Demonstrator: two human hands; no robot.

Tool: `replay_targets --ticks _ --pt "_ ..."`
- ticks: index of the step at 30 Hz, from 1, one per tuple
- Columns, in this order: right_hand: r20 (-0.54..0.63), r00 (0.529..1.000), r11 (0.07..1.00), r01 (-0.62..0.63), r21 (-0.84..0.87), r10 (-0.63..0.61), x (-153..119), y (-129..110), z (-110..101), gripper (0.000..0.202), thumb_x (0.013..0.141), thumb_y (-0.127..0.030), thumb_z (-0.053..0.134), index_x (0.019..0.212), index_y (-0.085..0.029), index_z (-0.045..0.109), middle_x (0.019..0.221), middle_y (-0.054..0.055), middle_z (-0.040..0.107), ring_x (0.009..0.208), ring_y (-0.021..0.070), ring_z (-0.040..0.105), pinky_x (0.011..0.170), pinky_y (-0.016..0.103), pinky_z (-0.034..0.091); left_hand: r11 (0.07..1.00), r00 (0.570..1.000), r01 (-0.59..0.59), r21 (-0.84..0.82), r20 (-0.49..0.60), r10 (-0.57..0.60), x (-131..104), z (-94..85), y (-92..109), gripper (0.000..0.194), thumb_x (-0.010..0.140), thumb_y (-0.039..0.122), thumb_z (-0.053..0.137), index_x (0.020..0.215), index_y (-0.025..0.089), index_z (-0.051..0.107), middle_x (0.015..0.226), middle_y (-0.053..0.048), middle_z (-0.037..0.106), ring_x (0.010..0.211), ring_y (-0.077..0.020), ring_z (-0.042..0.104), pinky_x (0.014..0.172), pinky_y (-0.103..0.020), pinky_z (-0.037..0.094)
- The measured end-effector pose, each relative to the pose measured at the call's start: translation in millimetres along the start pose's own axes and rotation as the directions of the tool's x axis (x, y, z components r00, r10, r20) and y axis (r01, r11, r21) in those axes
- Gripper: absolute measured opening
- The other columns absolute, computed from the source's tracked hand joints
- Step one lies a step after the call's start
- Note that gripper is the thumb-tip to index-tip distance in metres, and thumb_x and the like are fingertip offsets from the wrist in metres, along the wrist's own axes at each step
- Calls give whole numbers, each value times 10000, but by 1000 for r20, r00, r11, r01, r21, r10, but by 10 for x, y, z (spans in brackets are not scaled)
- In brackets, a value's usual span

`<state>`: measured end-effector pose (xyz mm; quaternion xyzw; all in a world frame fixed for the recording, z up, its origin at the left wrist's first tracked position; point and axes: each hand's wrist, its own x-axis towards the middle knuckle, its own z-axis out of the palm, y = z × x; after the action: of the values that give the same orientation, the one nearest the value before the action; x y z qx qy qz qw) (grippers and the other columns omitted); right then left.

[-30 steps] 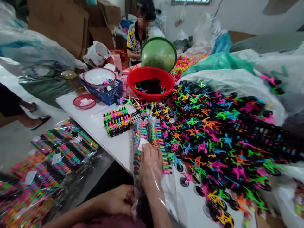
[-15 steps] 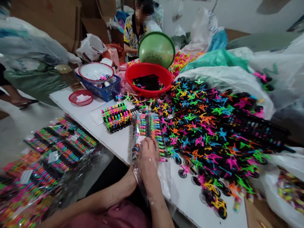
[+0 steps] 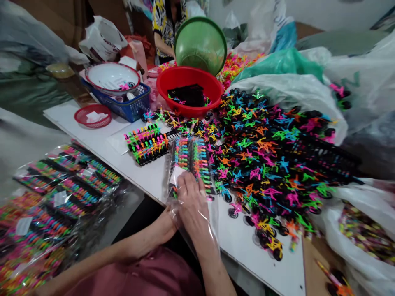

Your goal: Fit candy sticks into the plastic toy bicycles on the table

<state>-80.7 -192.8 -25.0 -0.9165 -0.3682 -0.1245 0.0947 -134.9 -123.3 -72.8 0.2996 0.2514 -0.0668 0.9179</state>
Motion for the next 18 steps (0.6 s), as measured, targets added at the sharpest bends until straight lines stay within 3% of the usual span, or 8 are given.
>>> replay_targets --ticks 4,7,12,15,18 --pt "-8 1000 999 20 -45 -20 -179 24 -84 531 847 -106 409 1370 -127 320 1396 149 375 1301 270 304 1071 514 220 999 999 29 19 31 -30 -39 25 81 355 589 271 767 923 195 672 872 -53 695 865 -233 595 817 -375 461" --pt "31 998 998 53 -27 -52 -147 30 -145 490 851 -159 448 1336 -197 389 1408 116 370 1304 281 298 1064 532 209 1000 1000 13 4 -6 -13 -54 39 113 389 552 245 773 927 201 676 830 -43 694 854 -232 597 817 -366 455" --pt "-12 997 997 72 -1 -72 65 6 -76 349 848 -157 462 1182 -219 545 1251 92 546 1203 261 428 1065 532 135 1000 1000 5 -14 -18 -5 -26 13 78 391 540 239 773 916 205 671 809 -39 687 812 -205 593 792 -351 453" --pt "-31 998 998 62 3 -61 38 -11 -19 364 853 -166 464 1211 -198 521 1213 100 567 1160 250 458 1067 528 109 999 1000 8 -33 -6 -8 -2 -11 45 294 561 267 764 828 184 673 786 -45 683 838 -214 591 792 -344 450" --pt "-126 991 999 46 7 -44 -53 -31 5 399 857 -160 455 1256 -159 475 1155 114 590 1121 243 476 1063 528 132 999 999 29 -24 -23 -30 17 -30 35 243 541 225 773 743 158 655 717 -42 673 805 -208 599 763 -326 448"
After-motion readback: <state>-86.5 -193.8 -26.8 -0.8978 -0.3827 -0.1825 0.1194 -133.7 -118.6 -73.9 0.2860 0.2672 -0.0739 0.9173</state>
